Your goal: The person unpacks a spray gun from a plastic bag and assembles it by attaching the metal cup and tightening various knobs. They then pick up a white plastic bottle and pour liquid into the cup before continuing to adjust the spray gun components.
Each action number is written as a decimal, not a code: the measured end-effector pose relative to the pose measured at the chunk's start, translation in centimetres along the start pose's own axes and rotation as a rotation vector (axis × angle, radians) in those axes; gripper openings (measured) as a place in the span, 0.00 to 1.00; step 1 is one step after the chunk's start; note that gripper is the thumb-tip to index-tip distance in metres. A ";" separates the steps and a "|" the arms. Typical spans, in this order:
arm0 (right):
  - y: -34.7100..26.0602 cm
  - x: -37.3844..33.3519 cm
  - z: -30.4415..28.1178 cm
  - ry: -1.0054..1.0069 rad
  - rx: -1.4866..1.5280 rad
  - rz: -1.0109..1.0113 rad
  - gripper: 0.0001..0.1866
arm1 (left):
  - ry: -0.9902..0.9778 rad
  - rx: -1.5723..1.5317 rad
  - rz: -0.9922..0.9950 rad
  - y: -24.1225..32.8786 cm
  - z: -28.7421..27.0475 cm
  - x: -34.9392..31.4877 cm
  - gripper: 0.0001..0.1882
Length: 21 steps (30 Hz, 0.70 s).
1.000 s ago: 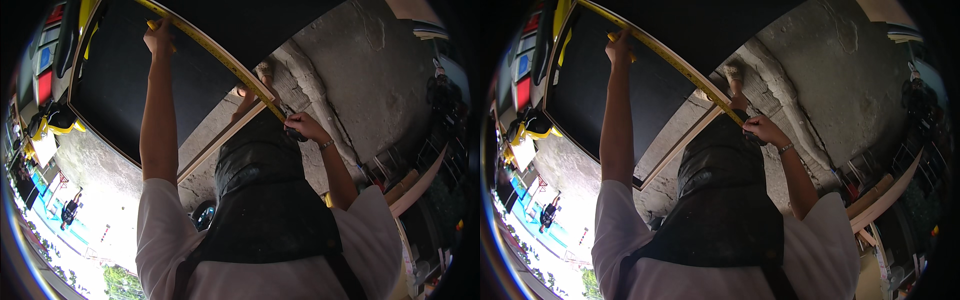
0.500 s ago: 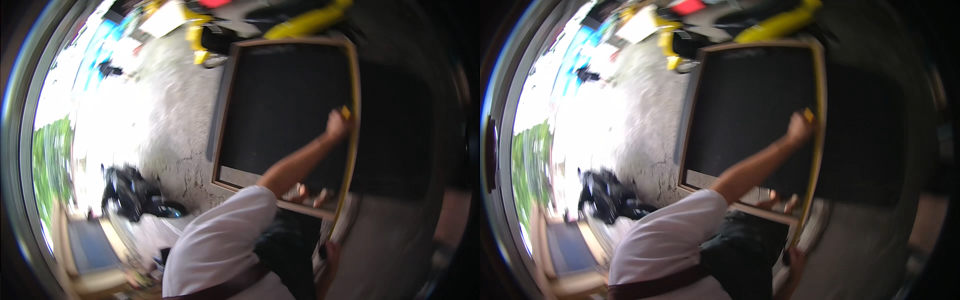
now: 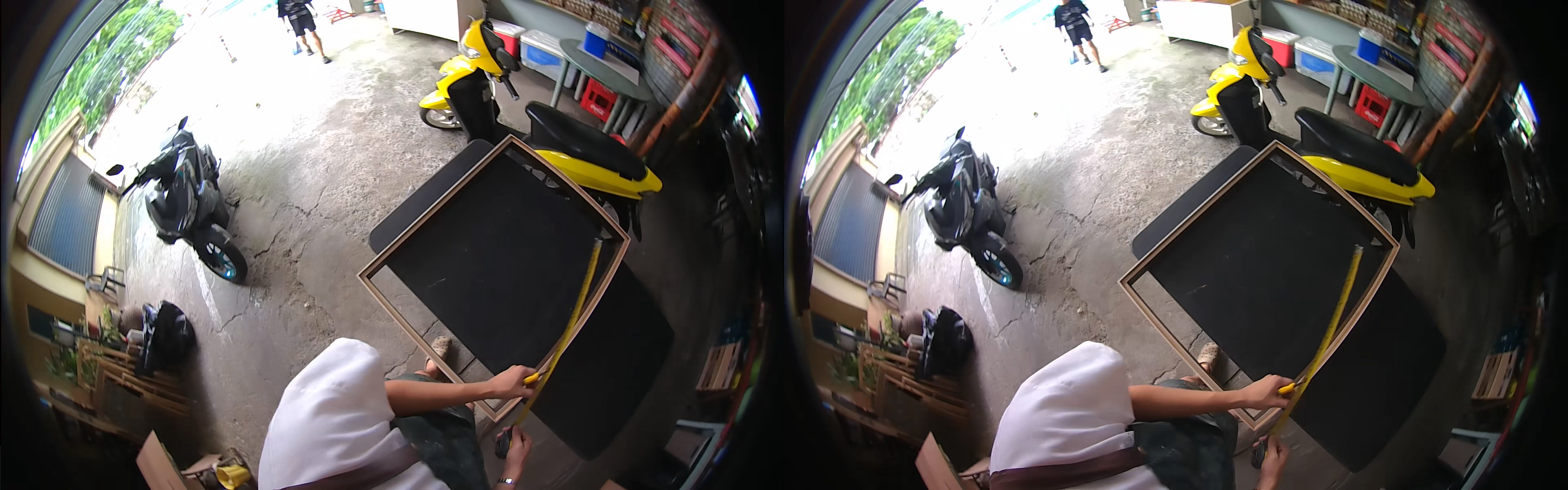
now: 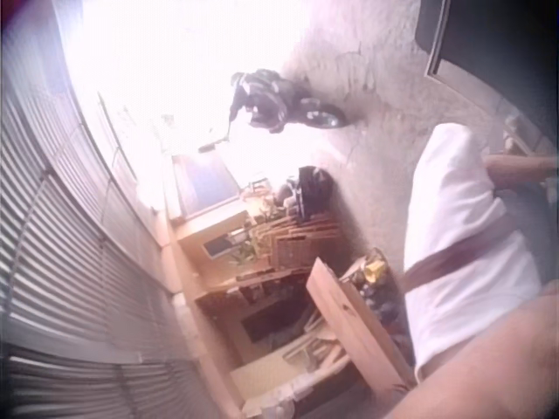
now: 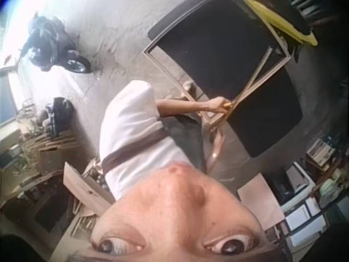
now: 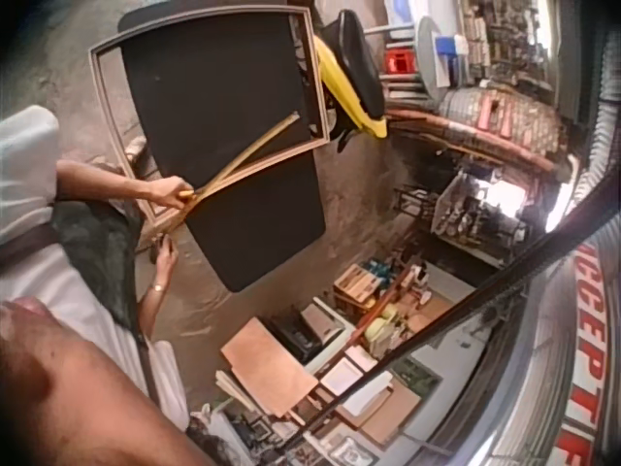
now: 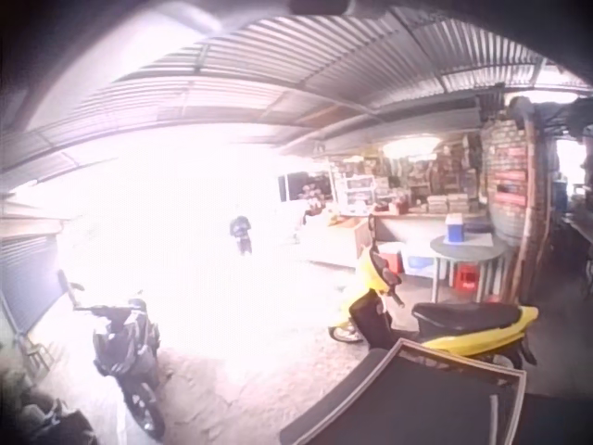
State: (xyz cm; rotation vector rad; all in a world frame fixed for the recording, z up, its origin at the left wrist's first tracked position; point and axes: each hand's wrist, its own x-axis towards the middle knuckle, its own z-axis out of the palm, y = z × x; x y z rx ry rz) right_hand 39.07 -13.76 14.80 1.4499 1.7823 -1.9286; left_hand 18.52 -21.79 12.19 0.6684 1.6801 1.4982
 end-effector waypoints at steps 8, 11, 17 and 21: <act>-1.7 5.6 2.2 -0.364 -0.124 -0.388 0.18 | 0.294 0.068 -0.006 -1.7 0.3 -8.9 0.16; -0.6 6.5 3.0 -0.413 -0.196 -0.540 0.17 | 0.366 -0.019 -0.019 -1.7 1.0 -12.4 0.14; -0.2 1.9 3.4 -0.440 -0.219 -0.527 0.21 | 0.734 -0.379 -0.322 -1.3 3.4 -22.2 0.15; 2.4 0.2 2.6 -0.525 -0.390 -0.395 0.22 | 0.969 -0.562 -0.343 -7.6 4.6 -27.0 0.12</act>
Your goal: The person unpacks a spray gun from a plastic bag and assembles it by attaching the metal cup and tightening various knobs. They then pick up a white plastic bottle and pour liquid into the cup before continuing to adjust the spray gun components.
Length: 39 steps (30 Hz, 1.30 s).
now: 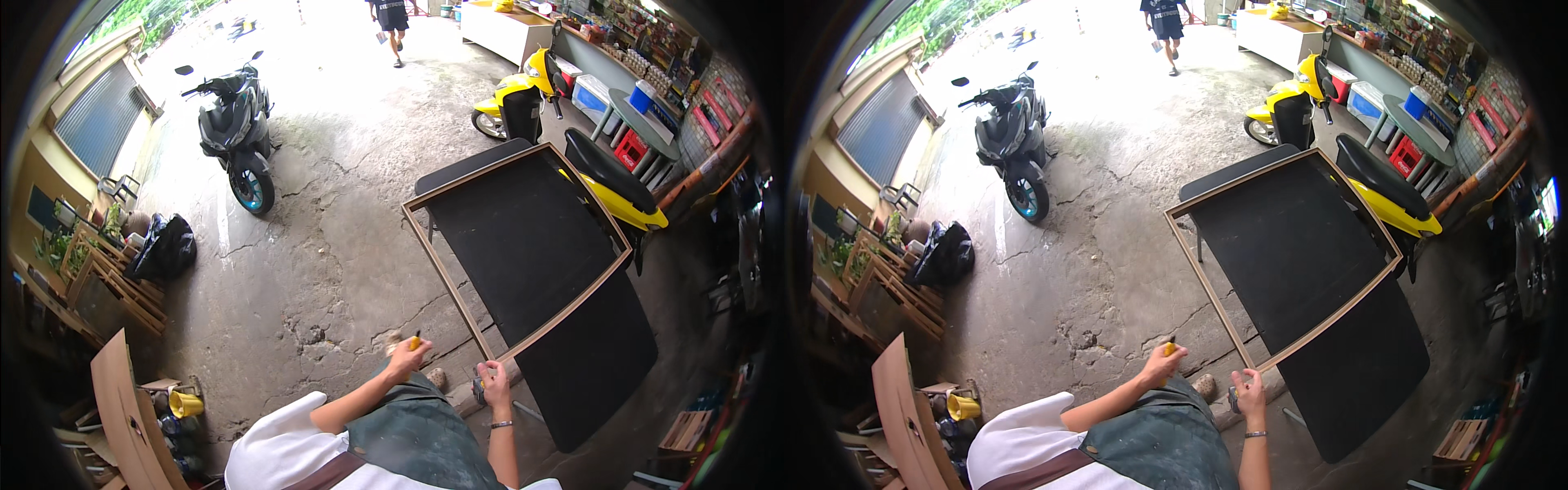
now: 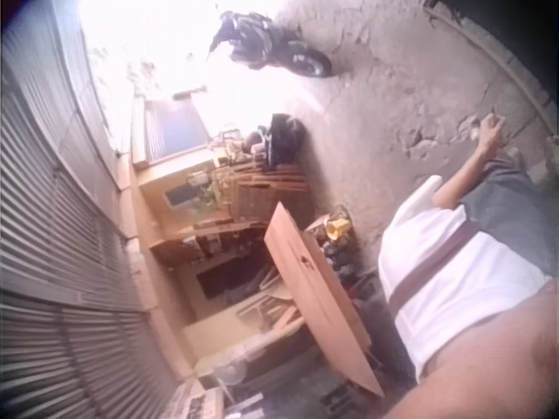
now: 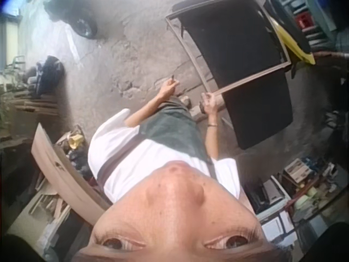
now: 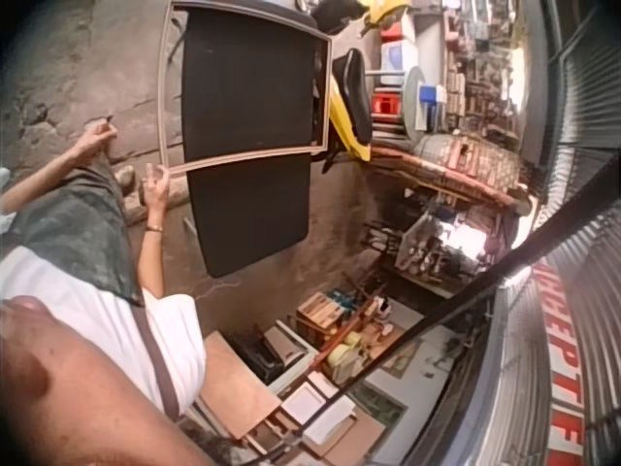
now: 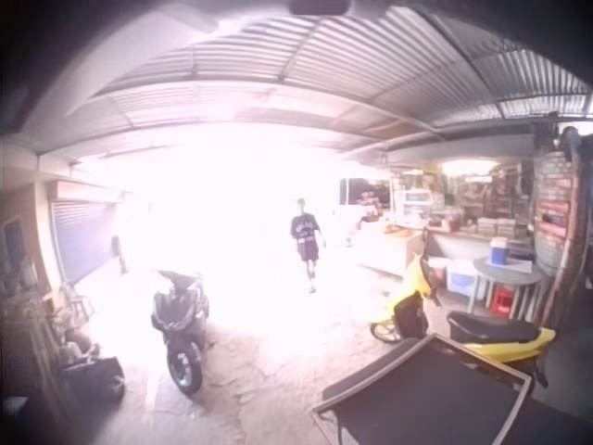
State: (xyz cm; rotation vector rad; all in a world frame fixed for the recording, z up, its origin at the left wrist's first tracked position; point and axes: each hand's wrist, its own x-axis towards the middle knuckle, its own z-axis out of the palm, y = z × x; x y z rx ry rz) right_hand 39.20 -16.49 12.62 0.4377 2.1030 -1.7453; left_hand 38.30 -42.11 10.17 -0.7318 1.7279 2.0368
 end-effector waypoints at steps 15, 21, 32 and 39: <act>20.4 -3.9 4.3 -0.182 -0.384 0.686 0.26 | 0.348 0.401 -0.275 -17.8 -26.9 -2.7 0.21; 21.2 -11.0 3.5 -0.458 -0.545 0.547 0.32 | 0.694 -0.021 -0.577 -32.3 -36.8 -14.1 0.12; 17.2 3.1 12.1 -0.357 -1.024 0.295 0.32 | 0.625 -0.094 -0.478 -32.6 -35.1 -15.5 0.15; 9.4 6.1 16.7 -0.225 -0.409 0.274 0.25 | 0.538 -0.059 -0.322 -27.8 -32.2 -12.4 0.17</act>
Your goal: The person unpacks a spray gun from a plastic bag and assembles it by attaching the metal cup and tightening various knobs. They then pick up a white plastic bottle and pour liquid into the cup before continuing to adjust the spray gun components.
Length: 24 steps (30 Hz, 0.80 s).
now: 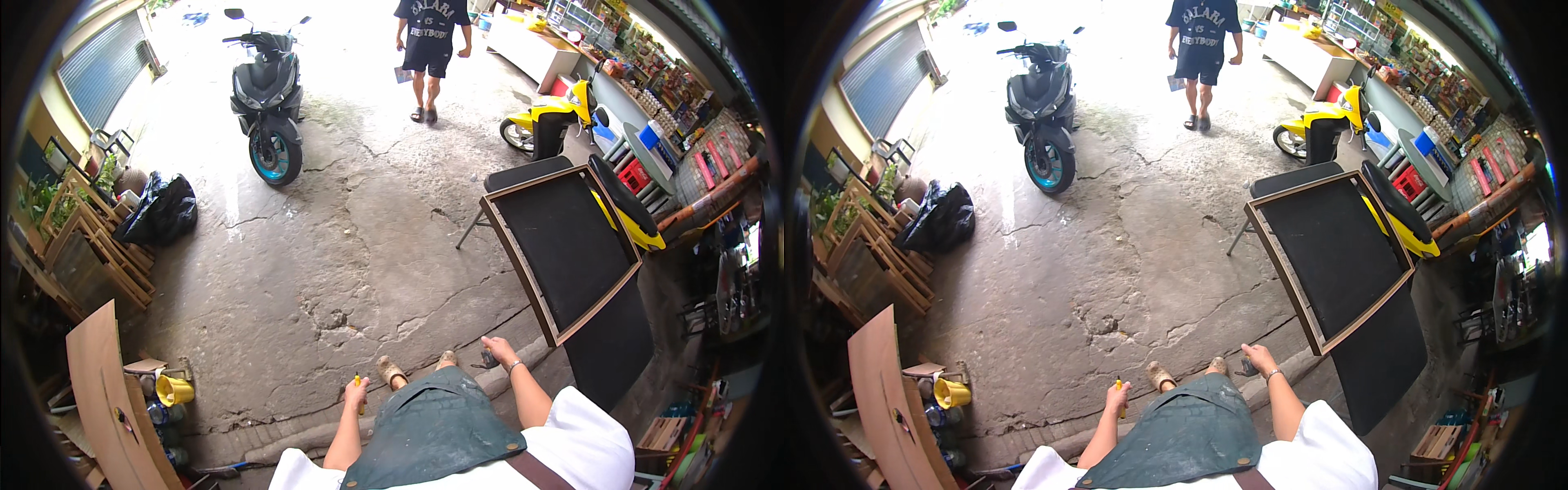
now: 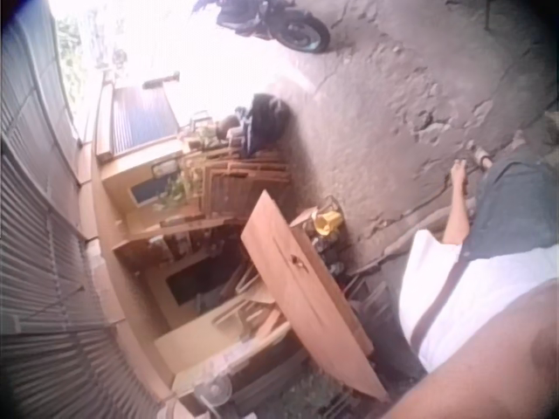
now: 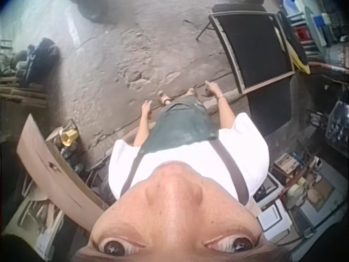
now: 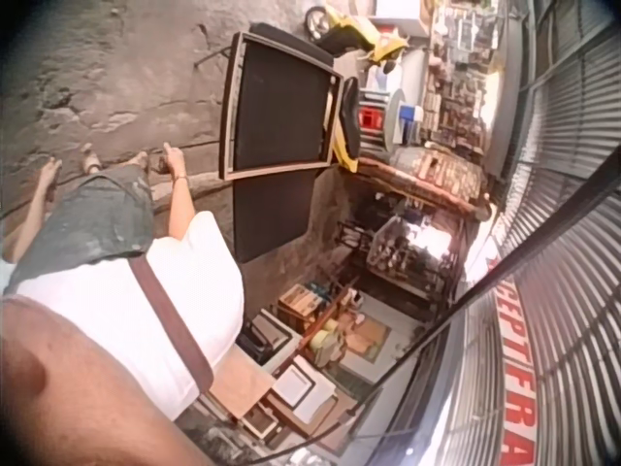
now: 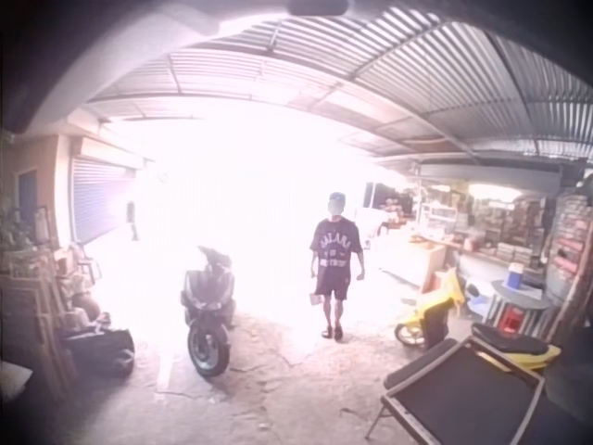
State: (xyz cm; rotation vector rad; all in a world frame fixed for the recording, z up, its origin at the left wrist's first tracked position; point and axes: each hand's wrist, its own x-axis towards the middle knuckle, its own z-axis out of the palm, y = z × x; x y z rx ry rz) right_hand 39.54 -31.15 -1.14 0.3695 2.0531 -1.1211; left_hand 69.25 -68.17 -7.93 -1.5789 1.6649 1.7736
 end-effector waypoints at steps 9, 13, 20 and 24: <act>-3.5 -1.7 0.9 -0.154 0.371 0.037 0.22 | 0.137 -0.080 -0.229 -7.9 -3.2 -2.4 0.15; -2.5 -1.0 -0.9 -0.159 0.400 -0.027 0.20 | 0.166 -0.123 -0.326 -9.0 -2.6 -4.1 0.15; -3.3 -0.3 -4.1 -0.073 0.547 -0.163 0.17 | 0.107 0.018 -0.191 -4.5 2.6 -6.1 0.14; -5.6 -1.9 -6.7 0.022 0.542 -0.274 0.20 | 0.119 0.180 -0.025 1.0 6.0 -7.3 0.16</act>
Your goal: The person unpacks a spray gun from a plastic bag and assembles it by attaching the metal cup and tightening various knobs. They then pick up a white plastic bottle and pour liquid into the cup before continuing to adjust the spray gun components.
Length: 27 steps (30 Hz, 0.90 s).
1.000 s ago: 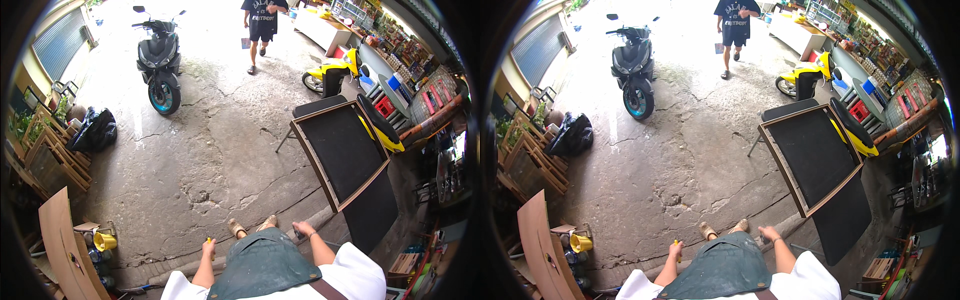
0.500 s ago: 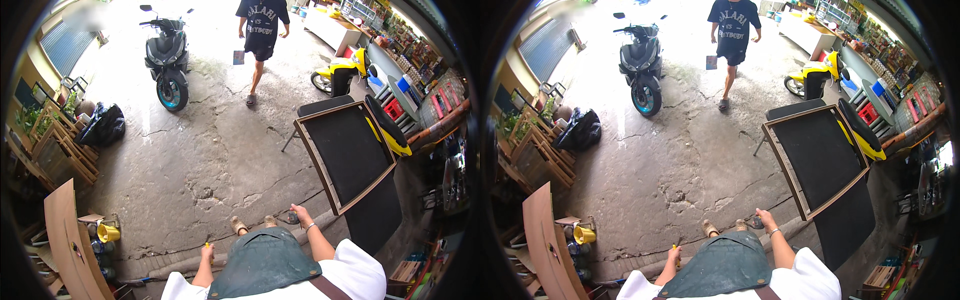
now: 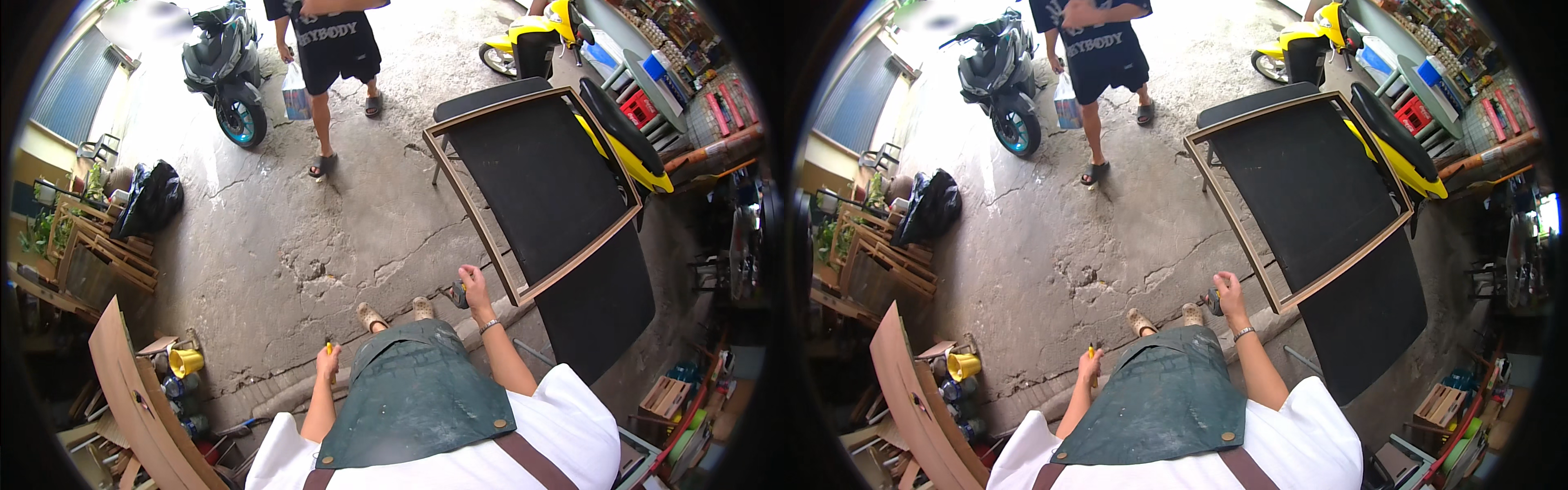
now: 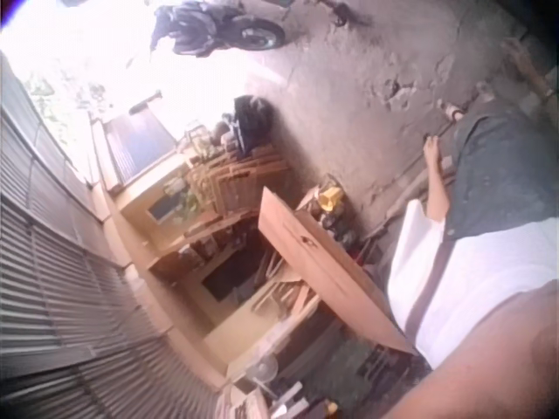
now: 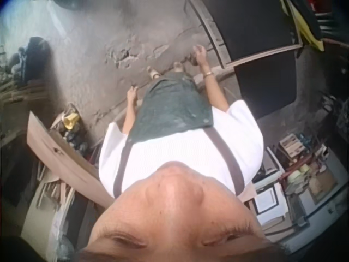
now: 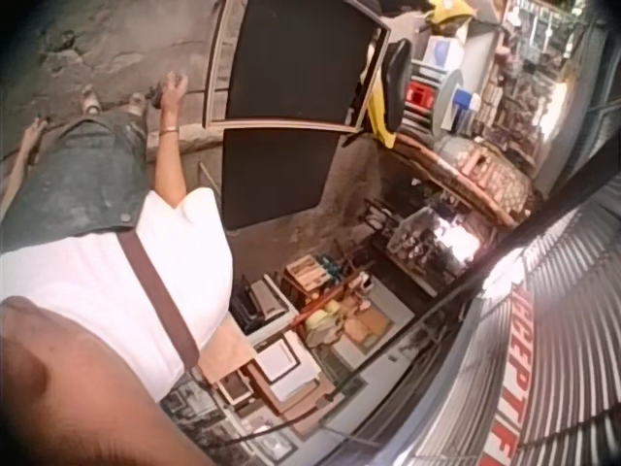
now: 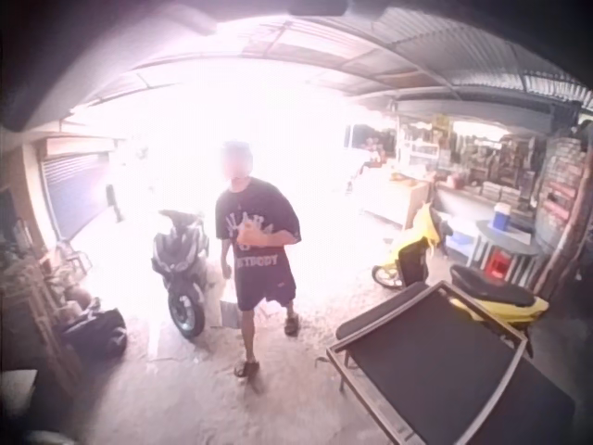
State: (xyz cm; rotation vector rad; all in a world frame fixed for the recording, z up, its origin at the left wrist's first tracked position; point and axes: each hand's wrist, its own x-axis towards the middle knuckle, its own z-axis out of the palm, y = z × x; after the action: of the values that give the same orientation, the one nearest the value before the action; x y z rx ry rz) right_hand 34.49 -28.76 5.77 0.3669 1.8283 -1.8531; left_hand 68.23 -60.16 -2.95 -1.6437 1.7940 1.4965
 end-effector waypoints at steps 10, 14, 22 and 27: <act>-3.9 3.0 -3.0 0.071 -0.091 -0.146 0.32 | 0.034 -0.029 -0.066 2.4 1.9 -4.0 0.17; -2.0 5.1 -4.1 0.063 -0.109 -0.158 0.33 | 0.076 -0.088 -0.087 -1.9 3.0 -6.7 0.17; -2.2 5.9 -4.3 0.010 -0.196 -0.161 0.34 | 0.139 -0.098 -0.190 -6.1 6.8 -11.4 0.18; -2.7 7.2 -4.5 -0.008 -0.232 -0.178 0.34 | 0.204 -0.005 -0.122 -4.9 8.5 -12.2 0.20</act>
State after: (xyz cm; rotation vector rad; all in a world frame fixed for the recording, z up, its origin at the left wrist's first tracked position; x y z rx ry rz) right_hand 26.40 -25.64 4.02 0.1163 2.1020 -1.7249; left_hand 72.71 -45.56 0.48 -1.9319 1.7530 1.3230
